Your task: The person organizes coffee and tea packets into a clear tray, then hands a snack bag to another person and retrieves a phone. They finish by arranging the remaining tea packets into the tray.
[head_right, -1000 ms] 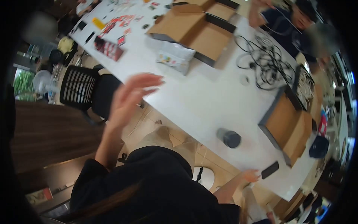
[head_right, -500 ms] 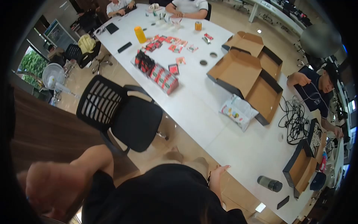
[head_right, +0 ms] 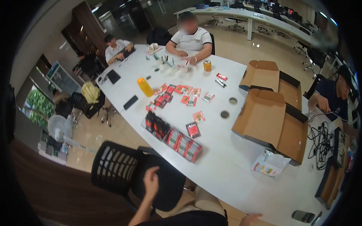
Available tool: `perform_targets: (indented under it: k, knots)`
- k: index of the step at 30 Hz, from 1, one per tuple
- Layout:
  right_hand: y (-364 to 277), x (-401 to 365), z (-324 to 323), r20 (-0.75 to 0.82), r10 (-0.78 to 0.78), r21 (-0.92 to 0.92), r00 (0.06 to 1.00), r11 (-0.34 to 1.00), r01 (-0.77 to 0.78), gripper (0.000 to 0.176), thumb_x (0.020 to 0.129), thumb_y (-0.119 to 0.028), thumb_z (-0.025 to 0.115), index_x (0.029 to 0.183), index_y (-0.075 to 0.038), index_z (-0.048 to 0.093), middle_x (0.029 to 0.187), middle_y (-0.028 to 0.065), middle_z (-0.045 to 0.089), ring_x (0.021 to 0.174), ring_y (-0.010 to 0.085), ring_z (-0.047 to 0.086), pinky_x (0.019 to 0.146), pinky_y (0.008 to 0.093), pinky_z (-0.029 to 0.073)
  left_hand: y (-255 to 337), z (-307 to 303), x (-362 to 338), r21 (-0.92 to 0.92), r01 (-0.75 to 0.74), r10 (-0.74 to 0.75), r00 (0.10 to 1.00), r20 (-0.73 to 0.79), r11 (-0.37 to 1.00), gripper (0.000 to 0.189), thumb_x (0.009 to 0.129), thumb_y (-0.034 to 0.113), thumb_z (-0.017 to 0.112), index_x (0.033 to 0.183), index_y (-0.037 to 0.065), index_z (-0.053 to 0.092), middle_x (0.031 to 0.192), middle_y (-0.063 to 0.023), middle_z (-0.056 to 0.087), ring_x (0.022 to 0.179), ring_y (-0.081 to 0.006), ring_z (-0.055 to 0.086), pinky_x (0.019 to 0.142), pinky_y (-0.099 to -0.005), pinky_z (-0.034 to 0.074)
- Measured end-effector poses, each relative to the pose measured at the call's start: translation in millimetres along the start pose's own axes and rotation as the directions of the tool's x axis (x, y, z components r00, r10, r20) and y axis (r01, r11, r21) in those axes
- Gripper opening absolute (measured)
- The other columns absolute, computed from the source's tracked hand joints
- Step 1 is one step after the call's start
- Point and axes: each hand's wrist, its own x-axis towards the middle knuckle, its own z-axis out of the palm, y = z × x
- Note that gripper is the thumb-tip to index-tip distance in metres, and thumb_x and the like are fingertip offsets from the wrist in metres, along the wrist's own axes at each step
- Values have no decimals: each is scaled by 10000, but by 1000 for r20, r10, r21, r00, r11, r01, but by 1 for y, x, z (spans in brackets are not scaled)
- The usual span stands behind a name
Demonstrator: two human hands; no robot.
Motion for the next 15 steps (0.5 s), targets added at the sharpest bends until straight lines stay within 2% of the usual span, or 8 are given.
perform_targets:
  k: [2, 3, 4, 7, 10, 12, 13, 15]
  knots:
    - [20, 13, -8, 64, -91, -13, 994, 996, 92, 908, 916, -697, 288, 1177, 130, 558, 1186, 273, 595, 1073, 393, 585, 908, 454, 494, -159, 41, -21, 321, -14, -106, 929, 354, 947, 585, 786, 19, 557, 1359, 39, 439, 1435, -197, 398, 1360, -402, 330, 1097, -527, 293]
    - [44, 35, -15, 115, -154, -8, 981, 988, 156, 926, 914, -701, 285, 1163, 148, 560, 1157, 287, 606, 1047, 394, 595, 880, 467, 499, -154, 50, -12, 507, 138, -392, 810, 437, 851, 730, 792, 99, 613, 1451, 71, 302, 1545, -194, 191, 1435, -432, 93, 1085, -662, 168]
    - [59, 16, -9, 41, -172, -38, 984, 984, 173, 924, 915, -701, 284, 1163, 144, 563, 1152, 283, 610, 1037, 393, 597, 875, 469, 499, -169, 58, 4, 469, 10, -268, 831, 488, 883, 793, 789, 171, 660, 1471, 86, 264, 1562, -192, 119, 1445, -426, 12, 1032, -742, 137]
    - [60, -5, 14, -169, -291, -130, 941, 954, 272, 916, 916, -701, 282, 1163, 132, 571, 1137, 271, 622, 1007, 389, 603, 862, 475, 498, -232, 88, 53, 643, -179, -276, 794, 541, 745, 920, 732, 379, 723, 1482, 104, 266, 1562, -165, 155, 1444, -423, 26, 1068, -714, 48]
    - [64, 25, 7, -178, -140, -234, 974, 967, 96, 799, 964, -619, 289, 1333, 74, 435, 1330, 258, 497, 1148, 380, 518, 1019, 415, 404, -287, 110, 86, 741, -238, -454, 661, 597, 628, 945, 724, 584, 674, 1501, 253, 250, 1572, -121, 148, 1446, -408, -7, 1064, -716, -28]
    - [48, 20, 2, -162, -53, -201, 985, 979, 20, 815, 940, -651, 316, 1316, 56, 462, 1289, 234, 531, 1132, 371, 537, 963, 415, 448, -288, 113, 99, 646, -209, -380, 662, 646, 734, 902, 757, 591, 630, 1505, 286, 229, 1571, -110, 163, 1449, -396, -27, 1052, -721, -72]
    - [48, 13, 4, -145, 2, -187, 989, 982, -29, 823, 928, -668, 329, 1308, 48, 476, 1268, 222, 548, 1124, 366, 546, 935, 415, 470, -289, 119, 99, 707, -356, -202, 794, 574, 611, 940, 739, 514, 689, 1493, 227, 207, 1501, -140, 314, 1390, -377, 278, 1077, -676, 173]
    - [38, -12, 6, -15, 53, 33, 998, 998, -52, 843, 903, -697, 358, 1286, 42, 497, 1223, 207, 569, 1087, 350, 572, 852, 417, 506, -293, 124, 114, 698, -356, -206, 785, 584, 621, 934, 738, 512, 690, 1488, 223, 214, 1491, -143, 323, 1377, -378, 291, 1069, -672, 185]
